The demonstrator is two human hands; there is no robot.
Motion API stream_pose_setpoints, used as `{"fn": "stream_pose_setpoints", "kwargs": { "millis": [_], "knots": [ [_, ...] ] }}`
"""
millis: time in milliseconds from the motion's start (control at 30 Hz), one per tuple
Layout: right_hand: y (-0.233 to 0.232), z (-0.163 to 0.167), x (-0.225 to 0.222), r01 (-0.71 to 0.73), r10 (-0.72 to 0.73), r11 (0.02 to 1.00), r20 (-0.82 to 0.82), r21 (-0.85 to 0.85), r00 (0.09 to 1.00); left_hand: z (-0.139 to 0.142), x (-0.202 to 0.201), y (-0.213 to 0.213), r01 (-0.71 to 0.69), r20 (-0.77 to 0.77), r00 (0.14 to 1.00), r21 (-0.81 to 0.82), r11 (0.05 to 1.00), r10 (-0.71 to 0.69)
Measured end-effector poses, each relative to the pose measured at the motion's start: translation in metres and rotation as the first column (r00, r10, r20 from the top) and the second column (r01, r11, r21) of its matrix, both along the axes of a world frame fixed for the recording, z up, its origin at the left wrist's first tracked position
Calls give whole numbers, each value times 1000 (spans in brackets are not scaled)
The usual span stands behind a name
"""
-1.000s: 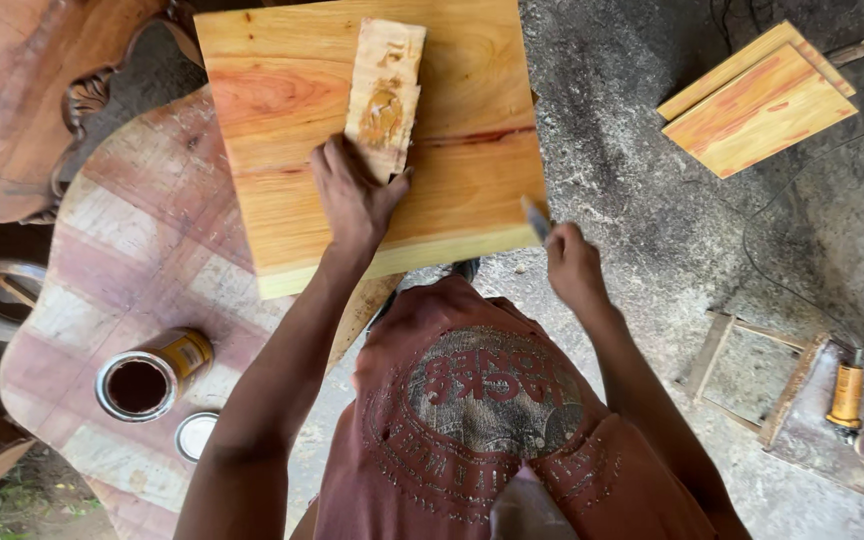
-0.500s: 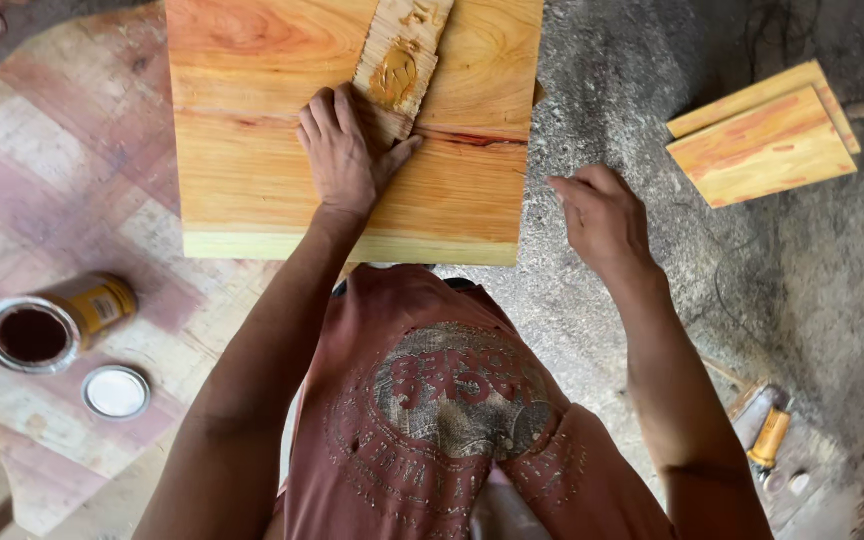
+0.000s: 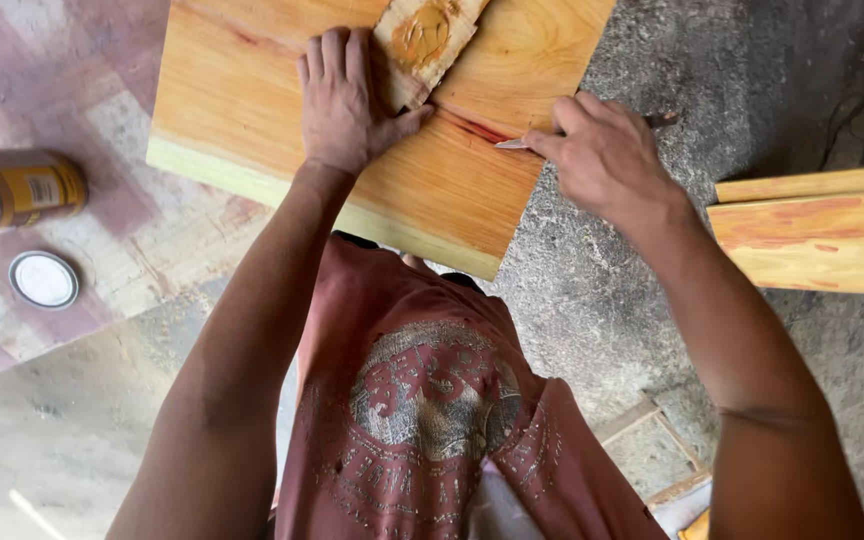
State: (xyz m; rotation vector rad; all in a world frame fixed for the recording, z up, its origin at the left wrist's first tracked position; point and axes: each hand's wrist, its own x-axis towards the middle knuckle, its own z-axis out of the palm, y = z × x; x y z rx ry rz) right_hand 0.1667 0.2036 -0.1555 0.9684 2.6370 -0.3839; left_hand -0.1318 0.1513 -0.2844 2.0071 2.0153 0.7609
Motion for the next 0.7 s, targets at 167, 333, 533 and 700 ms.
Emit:
{"fn": "stream_pose_setpoints", "kwargs": {
  "millis": [167,333,533,700],
  "knots": [
    [15,14,-5,-94,101,994,129,-59,986,-4,-1,3,-3,-19,1000,-11,1000,2],
    [12,13,-3,-31,41,997,155,-66,987,-3,-2,2,-13,-31,999,-58,998,11],
    [25,20,2,-158,150,987,182,33,972,4,0,3,-31,-77,997,-83,996,24],
    [28,15,1,-193,187,979,75,69,979,1,-1,0,-23,-35,999,-34,999,22]
  ]
}}
